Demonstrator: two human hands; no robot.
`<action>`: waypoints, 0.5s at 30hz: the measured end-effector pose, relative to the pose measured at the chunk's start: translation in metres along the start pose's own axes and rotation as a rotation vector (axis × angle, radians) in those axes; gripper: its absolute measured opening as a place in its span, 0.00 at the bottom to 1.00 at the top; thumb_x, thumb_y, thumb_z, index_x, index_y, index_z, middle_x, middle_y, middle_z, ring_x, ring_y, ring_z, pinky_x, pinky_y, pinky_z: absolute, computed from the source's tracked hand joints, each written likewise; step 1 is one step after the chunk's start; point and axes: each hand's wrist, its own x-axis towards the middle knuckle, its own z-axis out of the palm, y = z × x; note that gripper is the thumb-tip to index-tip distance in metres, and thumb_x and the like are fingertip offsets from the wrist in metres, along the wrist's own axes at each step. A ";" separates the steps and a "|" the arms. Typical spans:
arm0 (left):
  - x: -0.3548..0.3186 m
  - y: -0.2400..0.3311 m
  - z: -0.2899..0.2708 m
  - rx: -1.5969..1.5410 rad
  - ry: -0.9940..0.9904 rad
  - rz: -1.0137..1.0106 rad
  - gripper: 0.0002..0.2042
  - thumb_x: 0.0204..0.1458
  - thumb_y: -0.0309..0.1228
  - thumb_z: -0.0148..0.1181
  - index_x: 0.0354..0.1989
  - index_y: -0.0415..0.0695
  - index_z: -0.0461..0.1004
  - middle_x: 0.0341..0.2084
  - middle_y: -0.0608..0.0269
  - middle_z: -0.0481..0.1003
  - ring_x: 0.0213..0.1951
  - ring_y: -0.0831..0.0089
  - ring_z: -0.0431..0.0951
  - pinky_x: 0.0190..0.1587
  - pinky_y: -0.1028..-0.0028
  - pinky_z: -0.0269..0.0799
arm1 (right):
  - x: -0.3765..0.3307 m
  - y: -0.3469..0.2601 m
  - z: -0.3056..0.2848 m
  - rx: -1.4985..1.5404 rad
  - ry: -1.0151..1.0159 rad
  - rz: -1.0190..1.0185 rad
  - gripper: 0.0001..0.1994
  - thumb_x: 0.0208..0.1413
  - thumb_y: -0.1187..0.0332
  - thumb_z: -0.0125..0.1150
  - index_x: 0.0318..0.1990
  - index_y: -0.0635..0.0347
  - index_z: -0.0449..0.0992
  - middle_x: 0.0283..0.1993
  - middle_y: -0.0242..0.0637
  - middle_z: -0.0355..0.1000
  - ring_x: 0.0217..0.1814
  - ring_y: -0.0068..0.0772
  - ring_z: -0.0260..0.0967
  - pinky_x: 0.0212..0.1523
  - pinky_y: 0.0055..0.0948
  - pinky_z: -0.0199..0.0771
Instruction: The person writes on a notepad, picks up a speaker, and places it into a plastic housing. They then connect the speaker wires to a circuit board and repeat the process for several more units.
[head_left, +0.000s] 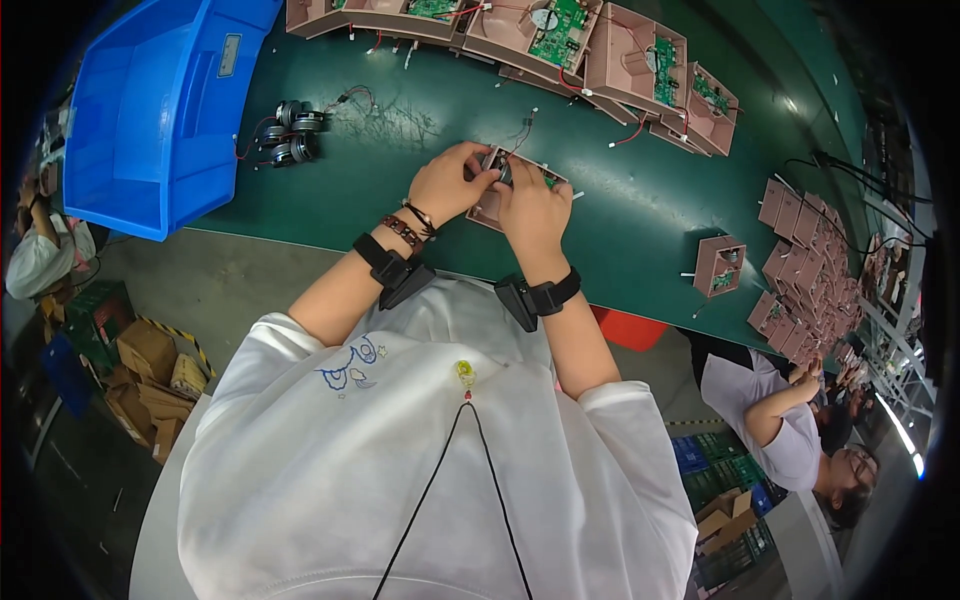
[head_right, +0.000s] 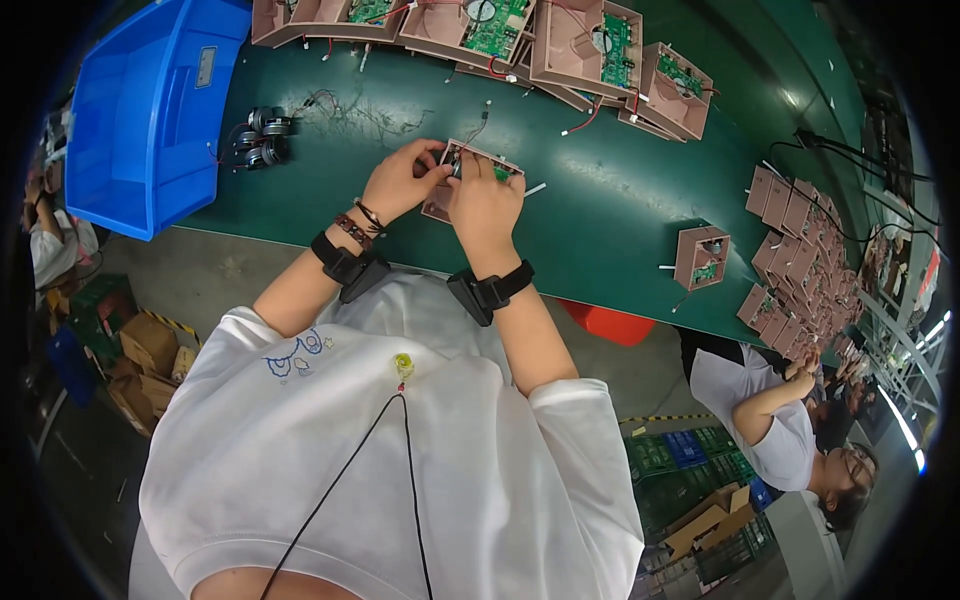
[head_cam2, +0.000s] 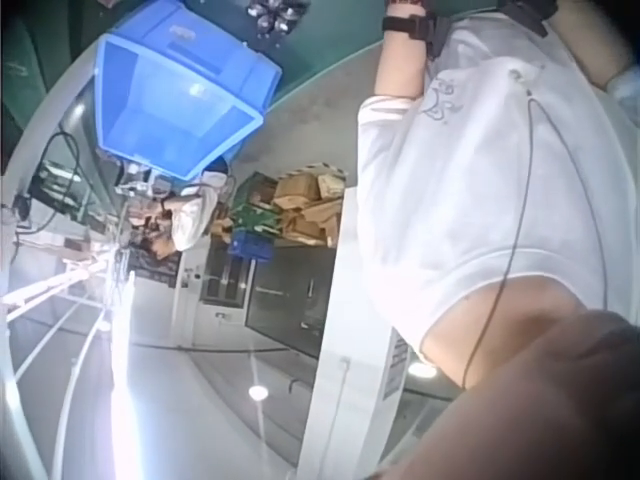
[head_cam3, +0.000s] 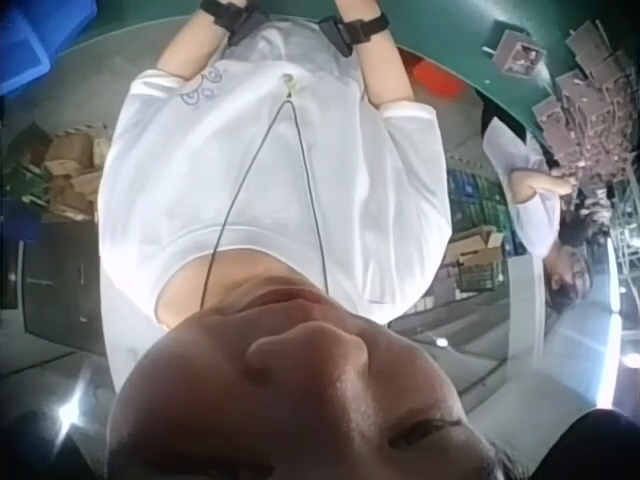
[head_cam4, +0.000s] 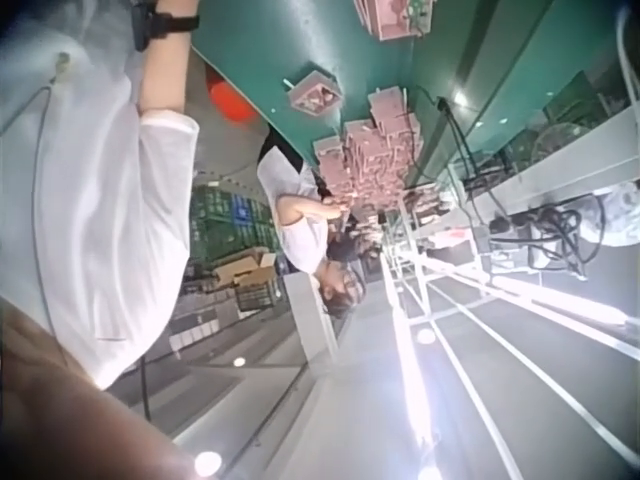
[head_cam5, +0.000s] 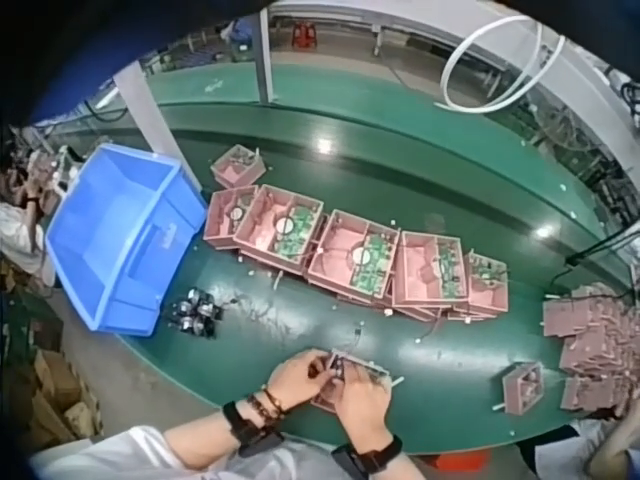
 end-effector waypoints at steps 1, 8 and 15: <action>0.003 0.002 -0.003 -0.011 -0.052 -0.056 0.17 0.47 0.36 0.60 0.45 0.44 0.69 0.29 0.63 0.74 0.29 0.70 0.76 0.33 0.71 0.71 | 0.002 0.000 0.000 -0.025 -0.022 -0.013 0.19 0.43 0.63 0.63 0.45 0.56 0.74 0.42 0.33 0.74 0.34 0.30 0.72 0.34 0.30 0.60; 0.020 0.007 -0.009 -0.020 -0.141 -0.116 0.20 0.46 0.36 0.61 0.49 0.50 0.67 0.29 0.63 0.75 0.32 0.67 0.76 0.37 0.69 0.70 | 0.007 -0.005 0.001 -0.121 -0.051 -0.016 0.17 0.43 0.63 0.62 0.42 0.59 0.75 0.43 0.34 0.74 0.34 0.31 0.72 0.36 0.31 0.60; 0.007 0.008 -0.001 0.109 -0.106 -0.040 0.22 0.46 0.33 0.59 0.52 0.53 0.67 0.36 0.57 0.71 0.39 0.63 0.74 0.41 0.70 0.69 | 0.010 0.008 -0.027 0.221 -0.183 0.155 0.15 0.48 0.66 0.58 0.45 0.50 0.73 0.42 0.38 0.71 0.37 0.43 0.71 0.35 0.40 0.69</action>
